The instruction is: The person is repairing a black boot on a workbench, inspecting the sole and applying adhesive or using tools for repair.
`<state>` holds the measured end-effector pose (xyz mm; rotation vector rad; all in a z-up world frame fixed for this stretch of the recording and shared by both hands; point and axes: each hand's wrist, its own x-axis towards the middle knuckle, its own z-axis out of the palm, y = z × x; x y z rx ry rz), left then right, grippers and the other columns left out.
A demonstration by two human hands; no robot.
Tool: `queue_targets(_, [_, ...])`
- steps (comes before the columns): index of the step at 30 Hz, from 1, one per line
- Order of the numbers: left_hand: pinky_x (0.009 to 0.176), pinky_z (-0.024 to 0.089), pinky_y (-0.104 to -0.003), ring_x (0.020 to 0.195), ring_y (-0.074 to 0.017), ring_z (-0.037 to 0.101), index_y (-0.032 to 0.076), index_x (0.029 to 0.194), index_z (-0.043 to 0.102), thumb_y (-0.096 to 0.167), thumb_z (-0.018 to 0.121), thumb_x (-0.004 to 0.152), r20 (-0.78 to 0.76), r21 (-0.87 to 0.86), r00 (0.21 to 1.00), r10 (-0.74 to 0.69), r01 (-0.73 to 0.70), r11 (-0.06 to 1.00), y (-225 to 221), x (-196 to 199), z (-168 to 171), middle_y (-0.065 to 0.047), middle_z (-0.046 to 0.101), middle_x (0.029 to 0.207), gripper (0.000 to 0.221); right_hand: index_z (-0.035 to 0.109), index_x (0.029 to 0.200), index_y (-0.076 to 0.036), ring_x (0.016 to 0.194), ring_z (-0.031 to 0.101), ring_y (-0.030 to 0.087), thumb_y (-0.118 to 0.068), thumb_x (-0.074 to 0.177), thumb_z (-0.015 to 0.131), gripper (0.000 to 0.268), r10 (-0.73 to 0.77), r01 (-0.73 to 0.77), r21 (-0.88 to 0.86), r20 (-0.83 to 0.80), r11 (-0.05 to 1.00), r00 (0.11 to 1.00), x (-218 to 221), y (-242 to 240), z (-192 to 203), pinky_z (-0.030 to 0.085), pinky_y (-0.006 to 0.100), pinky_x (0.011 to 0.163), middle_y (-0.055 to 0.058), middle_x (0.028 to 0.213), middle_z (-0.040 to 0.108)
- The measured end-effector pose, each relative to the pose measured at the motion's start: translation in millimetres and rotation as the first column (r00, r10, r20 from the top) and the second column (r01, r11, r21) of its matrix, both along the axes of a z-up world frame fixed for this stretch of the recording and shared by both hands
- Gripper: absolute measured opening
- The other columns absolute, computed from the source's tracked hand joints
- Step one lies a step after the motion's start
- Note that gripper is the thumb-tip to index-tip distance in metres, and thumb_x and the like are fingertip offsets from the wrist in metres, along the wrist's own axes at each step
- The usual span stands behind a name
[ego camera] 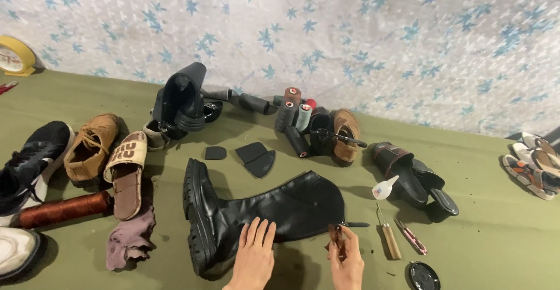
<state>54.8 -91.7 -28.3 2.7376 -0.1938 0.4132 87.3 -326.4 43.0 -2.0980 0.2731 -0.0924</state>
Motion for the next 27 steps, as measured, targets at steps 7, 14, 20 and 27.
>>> queue_targets(7, [0.121, 0.021, -0.059, 0.149, -0.0461, 0.027, -0.004, 0.152, 0.034, 0.007, 0.049, 0.09, -0.059, 0.365, 0.994, 0.092, -0.065, 0.929, -12.2, 9.8, -71.3, -0.028, 0.033, 0.16, 0.065, 0.059, 0.141, -0.023, 0.088, 0.07, 0.018, -0.019, 0.1, 0.063, 0.041, -0.006, -0.009, -0.078, -0.188, 0.997, 0.982, 2.3, -11.1, 8.0, 0.053, 0.035, 0.088, 0.003, 0.103, 0.08])
queue_targets(14, [0.125, 0.02, -0.055, 0.154, -0.0404, 0.024, 0.017, 0.161, 0.029, 0.044, 0.046, 0.097, 0.314, 0.344, 0.944, 0.099, -0.21, 0.915, -14.1, -9.4, -49.9, -0.022, 0.028, 0.164, 0.072, 0.065, 0.136, -0.018, 0.105, 0.07, 0.025, -0.025, 0.096, 0.06, 0.041, 0.084, -0.022, -0.304, 0.193, 0.953, 0.978, 58.3, -0.1, -21.0, 0.054, 0.04, 0.092, 0.003, 0.118, 0.068])
queue_targets(20, [0.121, 0.02, -0.062, 0.151, -0.0468, 0.023, 0.015, 0.155, 0.039, 0.049, 0.051, 0.098, 0.205, 0.293, 0.976, 0.066, -0.126, 0.948, -17.2, -7.4, -42.5, -0.03, 0.026, 0.163, 0.068, 0.072, 0.108, -0.025, 0.088, 0.063, 0.029, -0.022, 0.097, 0.053, 0.021, 0.425, -0.221, -0.582, 0.239, 0.782, 0.873, 59.3, 57.0, -50.0, 0.05, 0.045, 0.079, 0.002, 0.098, 0.069])
queue_targets(27, [0.122, 0.02, -0.065, 0.15, -0.0507, 0.025, 0.01, 0.154, 0.039, 0.047, 0.048, 0.099, 0.177, 0.29, 0.982, 0.06, -0.111, 0.951, -16.6, -8.1, -33.5, -0.033, 0.03, 0.16, 0.067, 0.074, 0.109, -0.026, 0.097, 0.068, 0.022, -0.026, 0.1, 0.054, 0.022, 0.195, -0.054, -0.432, 0.29, 0.9, 0.937, 67.4, 46.4, -21.3, 0.053, 0.041, 0.079, -0.003, 0.106, 0.073])
